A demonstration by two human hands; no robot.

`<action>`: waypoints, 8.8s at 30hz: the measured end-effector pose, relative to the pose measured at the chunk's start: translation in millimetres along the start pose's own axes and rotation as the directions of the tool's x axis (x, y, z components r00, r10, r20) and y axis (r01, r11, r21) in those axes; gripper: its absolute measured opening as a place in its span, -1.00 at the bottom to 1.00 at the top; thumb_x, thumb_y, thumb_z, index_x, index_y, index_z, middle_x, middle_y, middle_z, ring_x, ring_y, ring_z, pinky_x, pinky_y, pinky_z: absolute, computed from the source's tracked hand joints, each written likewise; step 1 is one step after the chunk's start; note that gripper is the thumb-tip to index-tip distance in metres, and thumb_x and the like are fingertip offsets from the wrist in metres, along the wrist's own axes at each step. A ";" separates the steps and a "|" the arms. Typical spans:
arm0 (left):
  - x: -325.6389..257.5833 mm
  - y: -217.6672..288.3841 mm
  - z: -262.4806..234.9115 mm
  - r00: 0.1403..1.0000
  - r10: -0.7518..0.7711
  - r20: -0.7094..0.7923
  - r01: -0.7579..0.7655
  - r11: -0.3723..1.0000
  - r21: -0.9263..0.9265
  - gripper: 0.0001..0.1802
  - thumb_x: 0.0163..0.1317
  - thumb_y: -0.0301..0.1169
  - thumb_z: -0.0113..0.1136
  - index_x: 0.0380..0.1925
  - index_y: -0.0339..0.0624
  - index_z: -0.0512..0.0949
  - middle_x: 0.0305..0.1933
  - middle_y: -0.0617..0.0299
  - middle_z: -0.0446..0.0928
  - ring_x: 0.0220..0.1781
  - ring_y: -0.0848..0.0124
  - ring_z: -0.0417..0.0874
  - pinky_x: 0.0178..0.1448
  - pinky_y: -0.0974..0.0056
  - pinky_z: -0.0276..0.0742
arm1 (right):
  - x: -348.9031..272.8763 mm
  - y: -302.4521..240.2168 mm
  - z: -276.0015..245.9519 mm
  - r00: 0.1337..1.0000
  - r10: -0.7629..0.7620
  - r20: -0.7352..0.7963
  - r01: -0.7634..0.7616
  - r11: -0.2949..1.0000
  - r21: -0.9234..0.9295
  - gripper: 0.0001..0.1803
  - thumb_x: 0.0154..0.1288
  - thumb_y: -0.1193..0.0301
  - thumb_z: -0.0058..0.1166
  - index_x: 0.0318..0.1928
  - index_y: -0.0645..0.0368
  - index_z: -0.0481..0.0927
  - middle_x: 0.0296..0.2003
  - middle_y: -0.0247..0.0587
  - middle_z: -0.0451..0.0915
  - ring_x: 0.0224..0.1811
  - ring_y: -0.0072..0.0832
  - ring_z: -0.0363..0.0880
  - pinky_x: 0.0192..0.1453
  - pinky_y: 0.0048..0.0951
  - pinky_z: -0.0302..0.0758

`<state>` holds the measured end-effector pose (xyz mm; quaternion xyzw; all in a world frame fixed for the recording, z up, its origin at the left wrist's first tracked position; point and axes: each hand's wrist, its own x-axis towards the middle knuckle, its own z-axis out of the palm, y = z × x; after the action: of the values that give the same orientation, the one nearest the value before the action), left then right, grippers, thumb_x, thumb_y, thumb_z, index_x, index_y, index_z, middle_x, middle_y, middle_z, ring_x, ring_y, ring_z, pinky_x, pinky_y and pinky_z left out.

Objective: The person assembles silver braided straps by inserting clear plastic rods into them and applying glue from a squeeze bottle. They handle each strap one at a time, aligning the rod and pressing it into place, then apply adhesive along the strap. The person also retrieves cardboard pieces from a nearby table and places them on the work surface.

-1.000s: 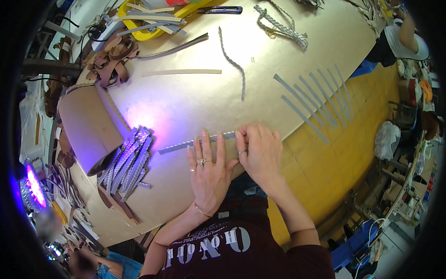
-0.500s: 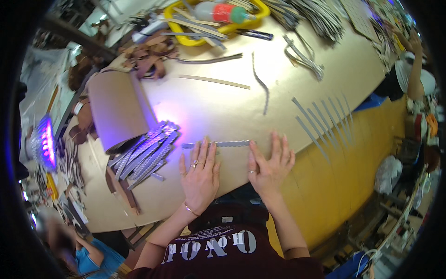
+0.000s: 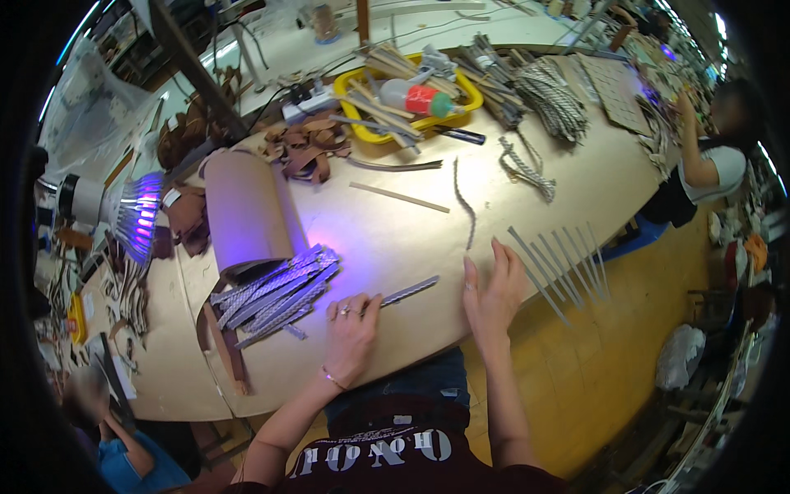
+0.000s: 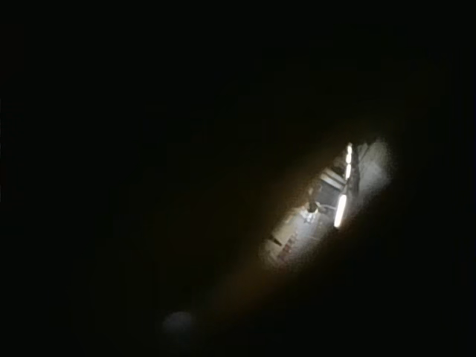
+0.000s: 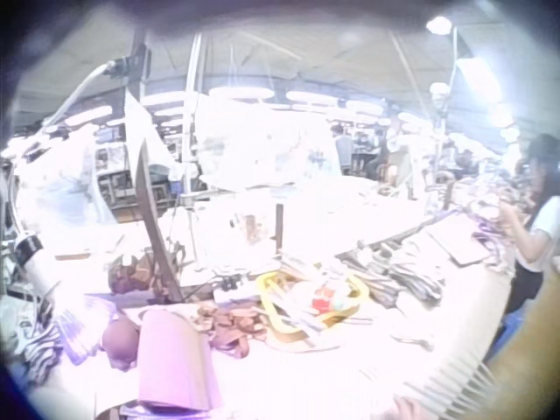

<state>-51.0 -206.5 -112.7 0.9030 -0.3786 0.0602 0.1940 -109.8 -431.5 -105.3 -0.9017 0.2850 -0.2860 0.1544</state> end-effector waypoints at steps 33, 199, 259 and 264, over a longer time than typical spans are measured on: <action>41.9 -18.7 -52.6 0.788 -0.536 0.304 0.259 -0.159 -0.953 -0.78 0.34 -0.55 0.20 -0.05 -0.39 0.51 -0.09 -0.01 0.68 -0.19 0.46 0.71 -0.10 0.37 0.65 | 10.9 -54.7 -62.5 0.665 -0.329 0.671 -0.420 0.577 0.700 -0.89 0.28 0.49 0.21 -0.33 0.28 0.57 -0.34 -0.36 0.53 -0.30 -0.61 0.47 -0.18 -0.54 0.40; -23.6 3.0 1.8 0.998 -0.066 -0.023 0.068 0.988 0.141 -0.50 0.11 -0.44 0.29 0.12 -0.24 0.59 -0.04 0.14 0.53 -0.28 0.32 0.51 -0.16 0.24 0.43 | 5.7 -80.0 -12.3 0.516 0.021 0.856 -0.146 0.987 0.064 -0.72 0.35 0.27 0.14 -0.35 0.24 0.66 -0.64 0.02 0.50 -0.60 -0.09 0.48 -0.44 -0.18 0.37; -19.6 36.5 5.9 0.931 -0.061 0.359 0.039 0.997 0.067 -0.31 0.33 0.02 0.12 0.43 0.18 0.29 0.50 -0.31 0.07 0.52 -0.15 0.15 0.55 -0.11 0.04 | 13.6 -44.6 -19.9 0.495 -0.015 0.869 -0.092 0.993 0.070 -0.74 0.27 0.26 0.18 -0.39 0.22 0.69 -0.60 -0.03 0.59 -0.53 -0.11 0.60 -0.39 -0.21 0.46; -18.3 38.2 8.0 0.942 -0.099 0.322 0.091 0.995 0.039 -0.29 0.27 0.03 0.19 0.42 0.22 0.32 0.52 -0.29 0.05 0.54 -0.17 0.11 0.54 -0.17 0.01 | 16.9 -45.5 -28.3 0.521 0.101 0.848 0.015 0.992 -0.127 -0.68 0.25 0.18 0.23 -0.38 0.21 0.70 -0.56 -0.03 0.62 -0.50 -0.09 0.62 -0.39 -0.20 0.47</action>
<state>-91.2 -221.9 -113.1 0.9200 -0.3607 -0.0936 0.1212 -96.1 -408.9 -55.6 -0.9264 0.2117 0.2128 0.2273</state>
